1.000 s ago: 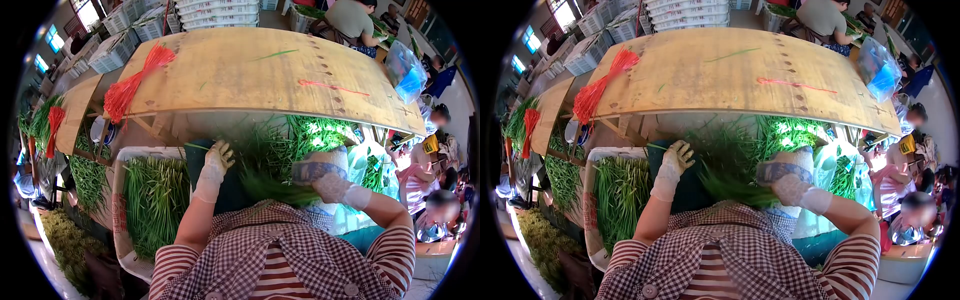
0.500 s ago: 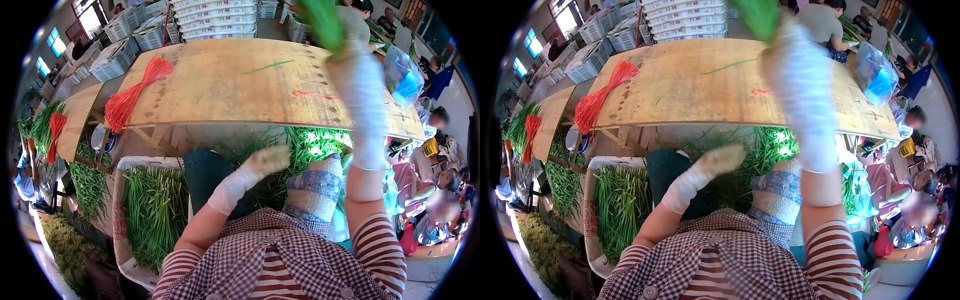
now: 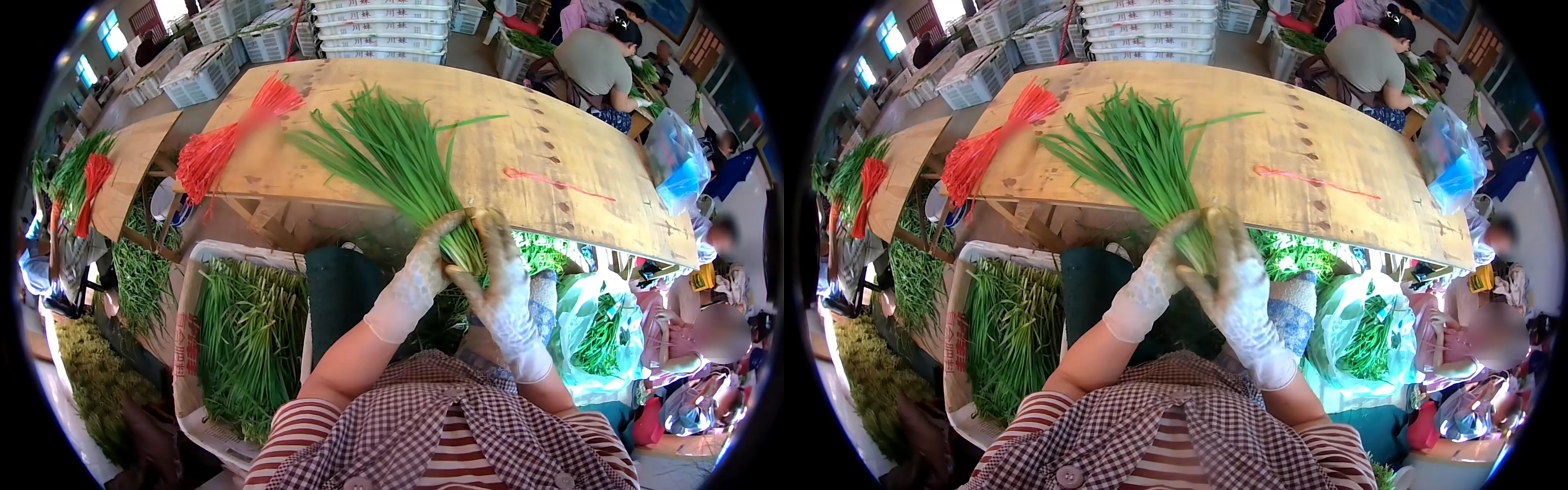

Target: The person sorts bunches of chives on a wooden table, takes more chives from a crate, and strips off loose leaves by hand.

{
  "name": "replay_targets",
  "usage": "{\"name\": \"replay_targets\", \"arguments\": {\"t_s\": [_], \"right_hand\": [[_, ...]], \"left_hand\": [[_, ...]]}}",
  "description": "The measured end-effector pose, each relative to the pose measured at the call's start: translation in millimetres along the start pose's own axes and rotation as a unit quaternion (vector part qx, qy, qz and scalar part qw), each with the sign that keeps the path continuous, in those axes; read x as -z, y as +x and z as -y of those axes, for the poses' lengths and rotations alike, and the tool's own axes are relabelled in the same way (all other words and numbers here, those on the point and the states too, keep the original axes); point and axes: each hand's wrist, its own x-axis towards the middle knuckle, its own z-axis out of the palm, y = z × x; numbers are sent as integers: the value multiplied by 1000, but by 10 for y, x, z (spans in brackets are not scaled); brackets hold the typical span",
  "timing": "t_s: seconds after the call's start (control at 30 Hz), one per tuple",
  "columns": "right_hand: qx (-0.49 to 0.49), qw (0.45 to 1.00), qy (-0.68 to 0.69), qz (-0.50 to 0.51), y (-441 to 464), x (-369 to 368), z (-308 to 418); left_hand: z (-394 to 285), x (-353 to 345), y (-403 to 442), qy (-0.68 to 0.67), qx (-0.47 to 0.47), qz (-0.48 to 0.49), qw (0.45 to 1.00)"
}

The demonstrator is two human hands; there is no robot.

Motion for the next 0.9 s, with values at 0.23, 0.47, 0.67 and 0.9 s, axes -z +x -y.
{"name": "replay_targets", "arguments": {"t_s": [0.23,0.47,0.67,0.9], "right_hand": [[-74,911,237,-329,-154,-445,-282],[-230,767,551,-236,-91,-574,-318],[-281,932,170,150,-16,-384,-260],[-409,796,390,215,-16,-208,-393]], "left_hand": [[189,-212,-104,-79,5,17,997],[239,-117,-97,-1,-30,-13,999],[455,396,-215,391,36,-99,914],[371,361,-558,598,58,135,788]]}}
